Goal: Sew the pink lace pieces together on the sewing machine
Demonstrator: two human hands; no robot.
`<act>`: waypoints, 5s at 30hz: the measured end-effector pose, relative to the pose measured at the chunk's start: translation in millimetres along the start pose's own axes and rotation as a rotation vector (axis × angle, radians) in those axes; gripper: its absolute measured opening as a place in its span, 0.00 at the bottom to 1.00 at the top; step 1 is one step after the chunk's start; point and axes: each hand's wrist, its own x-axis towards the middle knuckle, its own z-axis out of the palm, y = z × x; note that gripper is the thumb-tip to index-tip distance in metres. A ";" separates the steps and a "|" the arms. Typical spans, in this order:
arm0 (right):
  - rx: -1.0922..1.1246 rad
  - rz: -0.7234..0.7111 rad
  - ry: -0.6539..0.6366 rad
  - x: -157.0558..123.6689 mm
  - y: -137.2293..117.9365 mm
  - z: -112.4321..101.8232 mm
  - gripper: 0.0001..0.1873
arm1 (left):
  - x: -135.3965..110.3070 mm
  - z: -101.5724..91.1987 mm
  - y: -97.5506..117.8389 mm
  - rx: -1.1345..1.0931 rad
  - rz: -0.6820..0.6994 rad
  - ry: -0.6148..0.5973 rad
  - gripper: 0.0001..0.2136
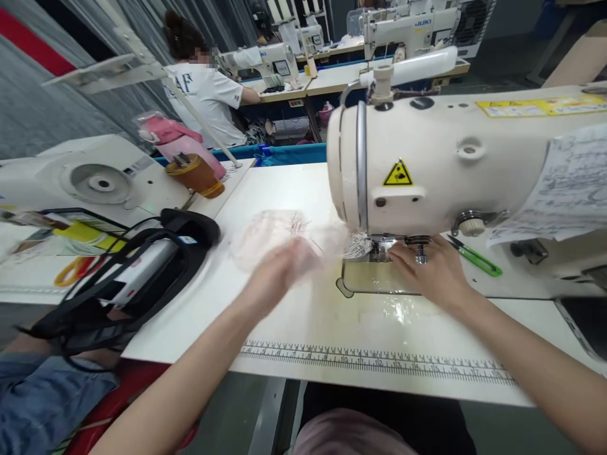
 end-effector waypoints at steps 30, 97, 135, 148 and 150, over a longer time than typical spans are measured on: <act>0.899 0.357 -0.575 6.8 -22.9 -15.4 0.28 | 12.5 66.7 -17.8 0.928 0.428 -0.115 0.05; -0.009 -0.160 -0.164 -1.9 -20.8 -3.6 0.12 | 21.7 64.7 -33.7 1.256 0.760 -0.138 0.17; 0.258 -0.165 -0.134 -2.5 -27.9 -1.6 0.11 | 17.3 55.8 -25.2 1.266 1.079 -0.008 0.13; 0.273 -0.138 -0.153 -2.9 -31.8 1.9 0.13 | 24.0 48.3 -45.4 1.210 0.851 -0.339 0.22; 0.273 -0.137 -0.147 -2.9 -32.5 2.5 0.14 | 24.0 48.2 -45.0 1.215 0.842 -0.341 0.23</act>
